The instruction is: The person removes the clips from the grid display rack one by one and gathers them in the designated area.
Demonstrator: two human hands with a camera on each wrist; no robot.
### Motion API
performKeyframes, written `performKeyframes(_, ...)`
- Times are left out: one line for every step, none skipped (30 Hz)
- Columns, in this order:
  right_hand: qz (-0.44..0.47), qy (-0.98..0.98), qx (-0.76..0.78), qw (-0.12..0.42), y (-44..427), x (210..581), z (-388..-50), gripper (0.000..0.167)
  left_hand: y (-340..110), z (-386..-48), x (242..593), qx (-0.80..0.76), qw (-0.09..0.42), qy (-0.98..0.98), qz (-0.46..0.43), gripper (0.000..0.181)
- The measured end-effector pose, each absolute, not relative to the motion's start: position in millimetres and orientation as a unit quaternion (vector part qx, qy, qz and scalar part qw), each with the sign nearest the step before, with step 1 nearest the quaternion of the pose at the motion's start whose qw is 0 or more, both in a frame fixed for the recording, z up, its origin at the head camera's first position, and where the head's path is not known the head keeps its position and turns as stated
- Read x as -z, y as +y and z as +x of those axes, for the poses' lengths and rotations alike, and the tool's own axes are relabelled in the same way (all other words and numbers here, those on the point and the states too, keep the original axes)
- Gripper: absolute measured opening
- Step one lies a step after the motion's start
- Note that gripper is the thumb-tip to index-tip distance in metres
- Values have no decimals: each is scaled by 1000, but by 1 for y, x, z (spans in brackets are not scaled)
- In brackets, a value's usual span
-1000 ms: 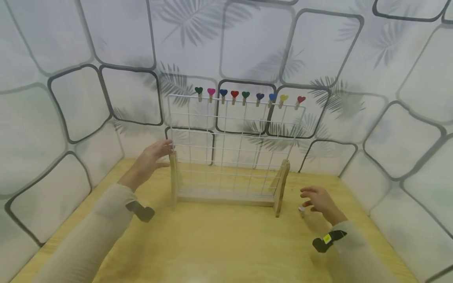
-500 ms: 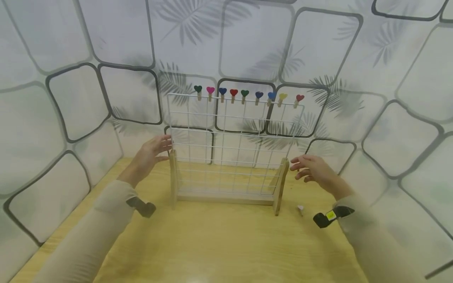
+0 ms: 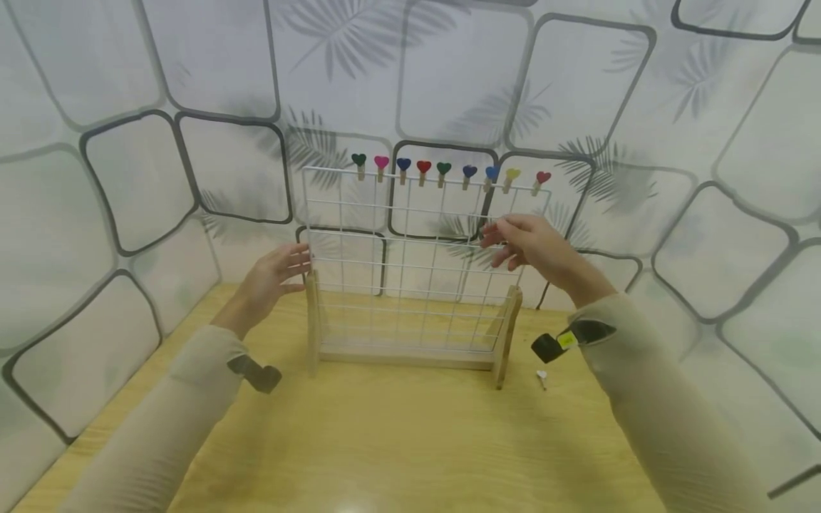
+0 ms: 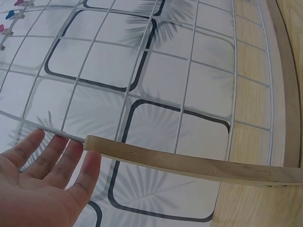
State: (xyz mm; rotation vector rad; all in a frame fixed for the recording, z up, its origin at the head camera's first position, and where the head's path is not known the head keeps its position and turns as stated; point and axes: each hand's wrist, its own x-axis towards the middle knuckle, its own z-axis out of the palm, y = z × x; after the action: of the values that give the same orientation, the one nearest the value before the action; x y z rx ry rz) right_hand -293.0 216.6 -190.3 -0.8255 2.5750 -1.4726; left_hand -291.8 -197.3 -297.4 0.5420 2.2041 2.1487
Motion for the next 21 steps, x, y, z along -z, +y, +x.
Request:
performKeyframes(-270, 836, 477, 22, 211, 186, -294, 48, -197, -292, 298, -688, 8, 705, 174, 59)
performKeyframes(-271, 836, 477, 12, 205, 183, -295, 47, -197, -293, 299, -688, 7, 704, 174, 59)
performKeyframes(-270, 835, 480, 5, 200, 179, -296, 46, -197, -293, 299, -688, 7, 704, 175, 59)
performKeyframes(-269, 832, 485, -2, 195, 176, -297, 45, -197, -293, 300, -688, 8, 704, 176, 59)
performKeyframes(-267, 831, 488, -8, 189, 173, -298, 43, -196, -293, 301, -688, 8, 704, 178, 58)
performKeyframes(-264, 829, 493, -13, 184, 170, -299, 42, -196, -293, 301, -687, 9, 704, 180, 58)
performKeyframes(-263, 828, 496, -16, 179, 166, -300, 41, -196, -293, 302, -686, 10, 704, 181, 58)
performKeyframes(-261, 825, 501, -17, 174, 163, -300, 39, -195, -293, 302, -686, 11, 704, 182, 58)
performKeyframes(-260, 822, 506, -17, 168, 159, -301, 38, -195, -292, 302, -687, 12, 704, 182, 58)
performKeyframes(-261, 820, 509, -19, 162, 155, -302, 38, -195, -292, 302, -687, 13, 703, 182, 57)
performKeyframes(-263, 816, 514, -19, 156, 151, -303, 37, -194, -292, 302, -687, 13, 703, 182, 57)
performKeyframes(-266, 813, 518, -18, 149, 147, -304, 37, -194, -292, 302, -688, 12, 703, 181, 57)
performKeyframes(-269, 809, 522, -17, 143, 143, -305, 36, -194, -292, 302, -688, 11, 703, 180, 57)
performKeyframes(-273, 806, 526, -17, 136, 139, -305, 36, -194, -292, 302, -687, 10, 704, 179, 57)
performKeyframes(-276, 804, 527, -15, 130, 136, -306, 36, -195, -291, 302, -687, 10, 704, 178, 57)
performKeyframes(-279, 802, 528, -14, 124, 132, -307, 35, -195, -291, 302, -686, 10, 705, 178, 57)
performKeyframes(-282, 799, 530, -13, 118, 129, -308, 35, -195, -291, 302, -685, 10, 706, 179, 57)
performKeyframes(-285, 798, 531, -13, 112, 127, -309, 34, -196, -291, 302, -685, 11, 706, 179, 57)
performKeyframes(-285, 797, 532, -13, 107, 124, -311, 33, -196, -291, 303, -685, 12, 706, 180, 57)
performKeyframes(-287, 796, 532, -13, 102, 122, -312, 33, -197, -291, 303, -685, 12, 705, 180, 58)
performKeyframes(-287, 795, 534, -13, 98, 120, -314, 32, -197, -291, 303, -685, 13, 706, 181, 58)
